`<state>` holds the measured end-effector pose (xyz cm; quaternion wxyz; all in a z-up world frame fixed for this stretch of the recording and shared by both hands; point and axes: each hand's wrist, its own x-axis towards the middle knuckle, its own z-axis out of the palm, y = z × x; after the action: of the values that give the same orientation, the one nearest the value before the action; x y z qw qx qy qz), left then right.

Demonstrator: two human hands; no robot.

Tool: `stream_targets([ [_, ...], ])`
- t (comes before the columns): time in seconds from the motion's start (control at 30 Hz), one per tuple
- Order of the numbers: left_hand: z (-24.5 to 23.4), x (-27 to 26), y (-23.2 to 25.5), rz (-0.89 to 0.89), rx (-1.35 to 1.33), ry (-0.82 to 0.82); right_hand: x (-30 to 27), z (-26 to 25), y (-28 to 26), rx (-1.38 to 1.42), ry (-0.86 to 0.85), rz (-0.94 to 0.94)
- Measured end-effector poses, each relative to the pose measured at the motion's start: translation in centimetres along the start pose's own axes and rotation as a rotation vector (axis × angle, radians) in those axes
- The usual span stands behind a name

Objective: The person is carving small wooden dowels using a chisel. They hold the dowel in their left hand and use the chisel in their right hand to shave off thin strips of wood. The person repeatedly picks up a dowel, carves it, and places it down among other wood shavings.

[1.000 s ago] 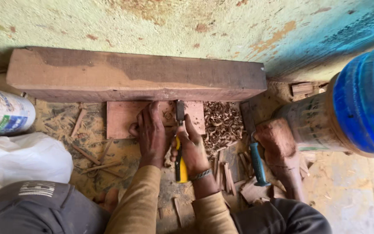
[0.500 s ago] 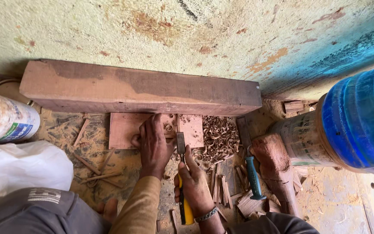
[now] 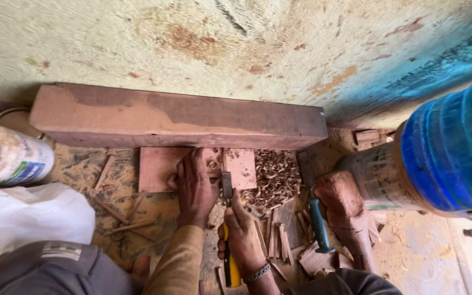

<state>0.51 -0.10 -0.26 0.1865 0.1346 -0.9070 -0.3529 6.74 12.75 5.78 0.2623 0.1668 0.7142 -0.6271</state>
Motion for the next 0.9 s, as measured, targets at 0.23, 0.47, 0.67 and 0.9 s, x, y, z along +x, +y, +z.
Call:
stream_targets([
  [0.23,-0.1,0.3,0.0,-0.060,0.043,-0.094,6.3,0.2,-0.7,-0.388,0.059,-0.358],
  [0.47,0.4,0.2,-0.3,-0.086,0.066,-0.100,5.3,0.5,-2.6,-0.050,-0.056,-0.047],
  [0.67,0.2,0.9,0.3,-0.102,0.013,-0.149,3.0,-0.6,-2.5,-0.051,-0.021,0.003],
  [0.9,0.1,0.1,0.5,-0.169,0.110,-0.212,4.8,-0.7,-3.7,-0.140,-0.073,-0.092],
])
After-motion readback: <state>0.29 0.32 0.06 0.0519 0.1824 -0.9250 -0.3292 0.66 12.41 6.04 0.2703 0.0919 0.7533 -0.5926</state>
